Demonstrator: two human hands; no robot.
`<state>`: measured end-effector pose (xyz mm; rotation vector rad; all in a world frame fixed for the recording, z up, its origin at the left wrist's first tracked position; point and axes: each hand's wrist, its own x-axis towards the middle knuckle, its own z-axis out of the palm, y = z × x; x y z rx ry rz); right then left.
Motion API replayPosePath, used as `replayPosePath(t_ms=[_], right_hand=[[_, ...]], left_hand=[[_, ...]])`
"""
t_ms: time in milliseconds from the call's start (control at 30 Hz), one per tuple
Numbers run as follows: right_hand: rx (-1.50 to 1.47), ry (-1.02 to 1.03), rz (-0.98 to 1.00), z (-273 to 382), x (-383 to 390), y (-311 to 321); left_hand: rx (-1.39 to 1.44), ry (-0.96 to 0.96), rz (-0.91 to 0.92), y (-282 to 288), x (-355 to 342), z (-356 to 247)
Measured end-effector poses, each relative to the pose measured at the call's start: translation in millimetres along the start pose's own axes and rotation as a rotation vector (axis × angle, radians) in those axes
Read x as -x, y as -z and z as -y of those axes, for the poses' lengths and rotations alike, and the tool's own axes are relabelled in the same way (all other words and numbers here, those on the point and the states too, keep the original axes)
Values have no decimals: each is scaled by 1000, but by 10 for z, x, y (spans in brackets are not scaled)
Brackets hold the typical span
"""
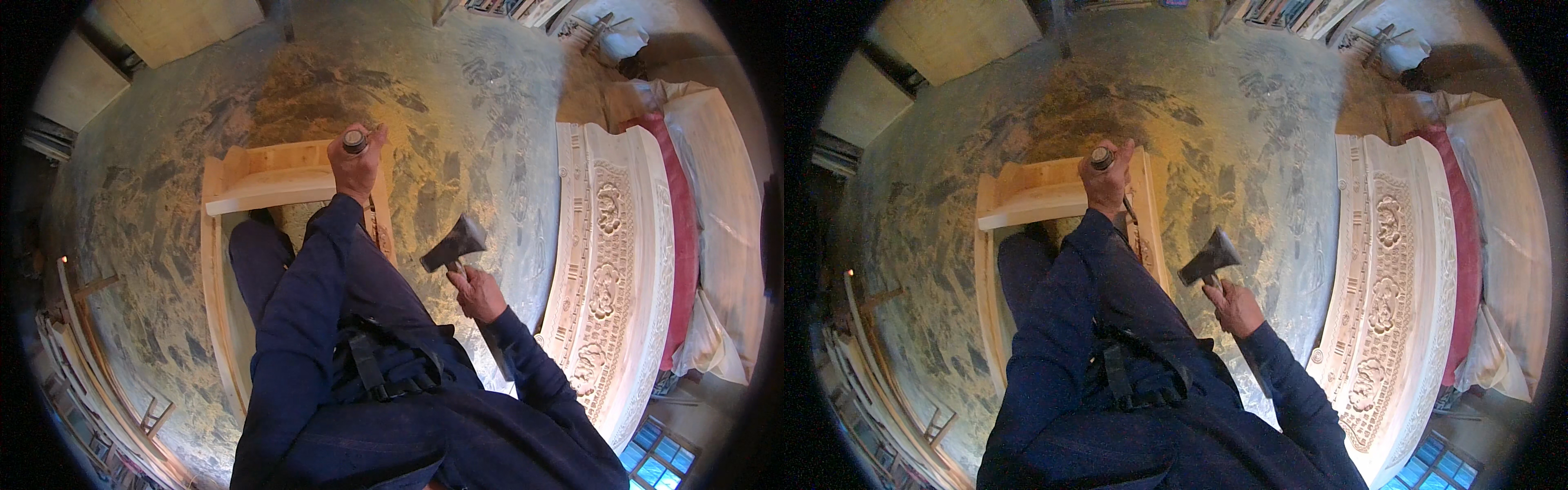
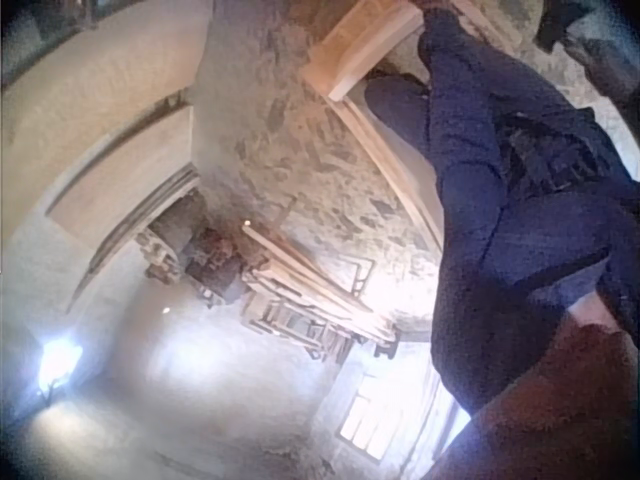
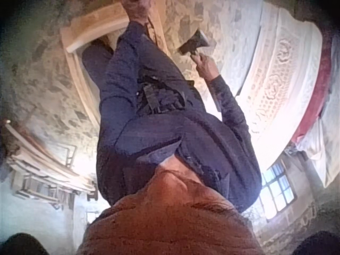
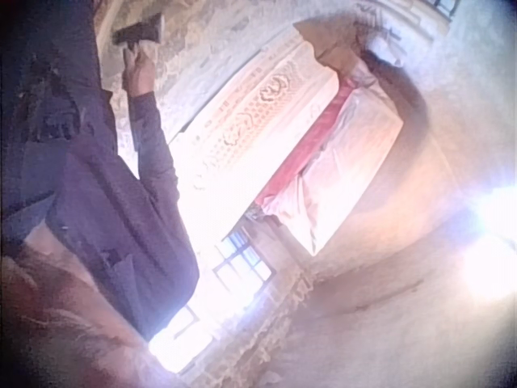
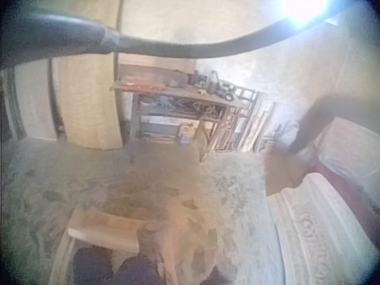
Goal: The person uses a hatchet to carve and shape a wooden block that is part of a larger wooden frame by striking it repeatedly while sitting on the frame.
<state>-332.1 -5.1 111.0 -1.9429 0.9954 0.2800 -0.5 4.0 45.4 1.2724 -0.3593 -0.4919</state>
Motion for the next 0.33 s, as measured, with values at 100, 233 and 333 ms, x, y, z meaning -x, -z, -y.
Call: replayPosePath(t_ms=[100,233,333], right_hand=[[-137,-81,-54,409,-210,221],[-281,-18,-90,1045,-384,570],[-422,40,-162,1514,-471,860]], left_hand=[[-138,-47,-35,16,9,5],[-279,-167,-65,-65,26,-122],[-317,-207,-38,-141,10,-104]])
